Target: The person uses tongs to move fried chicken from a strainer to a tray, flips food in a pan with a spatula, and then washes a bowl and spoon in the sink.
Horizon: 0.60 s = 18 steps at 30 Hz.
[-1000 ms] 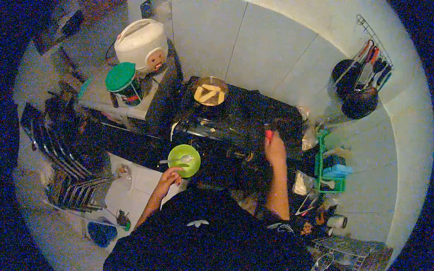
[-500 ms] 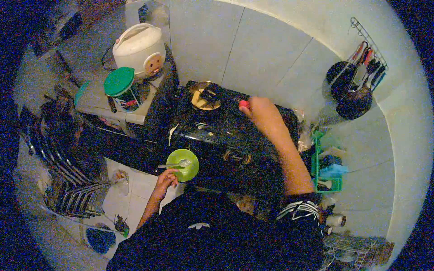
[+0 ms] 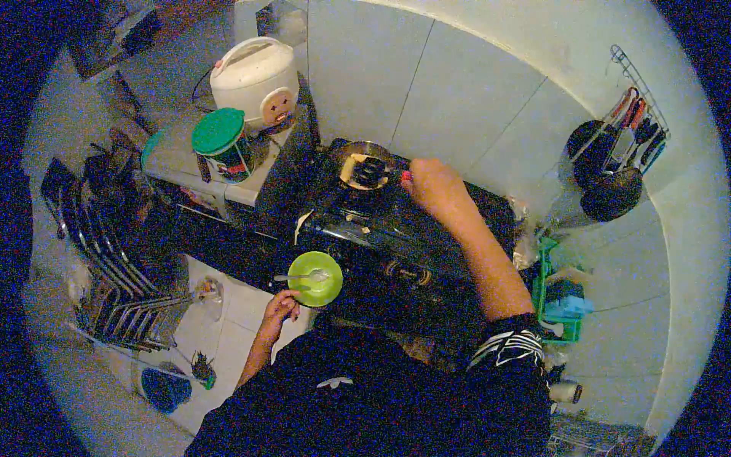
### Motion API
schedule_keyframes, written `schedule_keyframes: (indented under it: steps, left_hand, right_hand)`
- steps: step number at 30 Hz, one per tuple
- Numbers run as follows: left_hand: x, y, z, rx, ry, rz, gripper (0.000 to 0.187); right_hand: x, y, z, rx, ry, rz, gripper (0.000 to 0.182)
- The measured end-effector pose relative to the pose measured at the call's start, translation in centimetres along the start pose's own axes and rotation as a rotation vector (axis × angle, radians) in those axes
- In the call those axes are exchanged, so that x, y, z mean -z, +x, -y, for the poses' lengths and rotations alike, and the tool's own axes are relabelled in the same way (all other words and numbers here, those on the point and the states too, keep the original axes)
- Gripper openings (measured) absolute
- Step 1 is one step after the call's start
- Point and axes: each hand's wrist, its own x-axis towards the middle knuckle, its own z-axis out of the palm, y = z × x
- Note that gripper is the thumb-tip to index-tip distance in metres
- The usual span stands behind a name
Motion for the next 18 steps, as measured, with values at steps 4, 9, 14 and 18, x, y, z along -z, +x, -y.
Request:
schedule_keyframes:
  steps: [4, 9, 14, 18]
  left_hand:
    - [-0.1, 0.0, 0.1, 0.001, 0.033, -0.017, 0.031]
    - [-0.4, 0.1, 0.1, 0.019, 0.025, -0.039, 0.032]
    - [-0.9, 0.2, -0.1, -0.017, 0.017, -0.033, 0.032]
    - [-1.6, 0.4, -0.4, 0.027, 0.035, -0.051, 0.032]
  right_hand:
    - [-1.7, 0.9, -1.6, 0.003, 0.075, -0.021, 0.035]
    - [-3.4, 1.1, -5.3, -0.021, 0.147, 0.003, 0.042]
    - [-1.9, -1.5, -5.7, -0.051, 0.29, -0.041, 0.043]
    - [-1.5, -2.3, -5.8, -0.026, 0.353, -0.1, 0.041]
